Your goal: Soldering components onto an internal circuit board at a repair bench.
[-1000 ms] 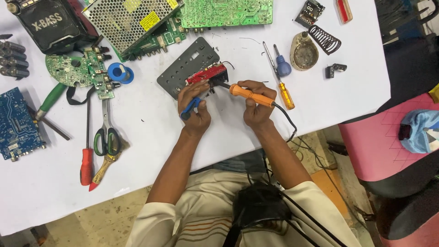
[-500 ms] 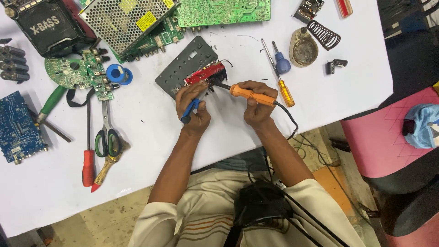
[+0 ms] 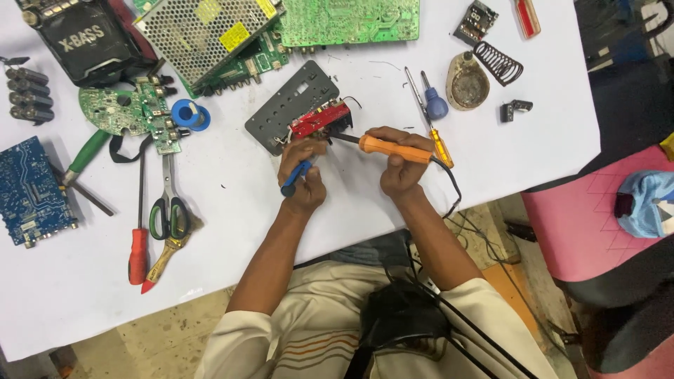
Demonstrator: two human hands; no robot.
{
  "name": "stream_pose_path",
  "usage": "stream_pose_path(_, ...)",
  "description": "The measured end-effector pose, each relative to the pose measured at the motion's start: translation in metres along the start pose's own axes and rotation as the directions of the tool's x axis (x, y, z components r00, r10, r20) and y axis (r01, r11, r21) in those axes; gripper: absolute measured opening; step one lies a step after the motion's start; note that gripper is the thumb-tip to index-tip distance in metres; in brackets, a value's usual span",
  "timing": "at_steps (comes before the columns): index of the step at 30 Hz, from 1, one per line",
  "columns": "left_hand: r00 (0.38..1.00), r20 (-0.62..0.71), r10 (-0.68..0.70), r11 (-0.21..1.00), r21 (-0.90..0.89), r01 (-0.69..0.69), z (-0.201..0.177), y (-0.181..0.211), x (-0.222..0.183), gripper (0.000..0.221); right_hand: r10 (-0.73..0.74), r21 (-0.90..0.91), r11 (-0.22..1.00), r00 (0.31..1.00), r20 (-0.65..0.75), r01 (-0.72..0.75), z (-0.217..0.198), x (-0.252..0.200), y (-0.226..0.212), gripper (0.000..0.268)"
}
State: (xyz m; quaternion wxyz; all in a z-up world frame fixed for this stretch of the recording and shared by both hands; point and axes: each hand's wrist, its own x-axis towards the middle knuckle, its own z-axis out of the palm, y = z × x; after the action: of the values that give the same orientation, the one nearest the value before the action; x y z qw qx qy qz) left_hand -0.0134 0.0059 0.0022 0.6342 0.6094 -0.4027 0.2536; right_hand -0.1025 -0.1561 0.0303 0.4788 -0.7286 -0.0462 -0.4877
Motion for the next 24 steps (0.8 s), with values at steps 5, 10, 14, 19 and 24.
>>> stream_pose_path(5, 0.996, -0.059, 0.059, 0.997, -0.054, -0.062, 0.0, -0.01, -0.021, 0.037, -0.031, 0.156, 0.986, 0.984, -0.178, 0.059, -0.006, 0.022, -0.052, 0.04)
stream_pose_path(10, 0.993, -0.002, 0.121, 0.993, -0.001, -0.121, 0.006, -0.005, -0.012, 0.032, -0.281, 0.079, 0.956, 0.959, -0.033, 0.283, 0.025, 0.044, -0.084, 0.02)
stream_pose_path(14, 0.988, -0.003, 0.152, 0.988, 0.021, -0.152, 0.005, -0.002, -0.016, 0.036, -0.26, 0.114, 0.962, 0.96, 0.104, 0.248, 0.047, 0.055, -0.103, 0.015)
stream_pose_path(19, 0.983, -0.039, 0.179, 0.98, -0.086, -0.182, 0.0, 0.004, 0.0, 0.037, 0.012, 0.187, 0.98, 0.964, 0.265, -0.063, 0.047, 0.059, -0.13, 0.007)
stream_pose_path(24, 0.972, -0.057, 0.229, 0.96, -0.15, -0.235, 0.0, 0.007, -0.003, 0.039, 0.124, 0.167, 0.967, 0.929, 0.349, -0.192, 0.051, 0.047, -0.139, 0.013)
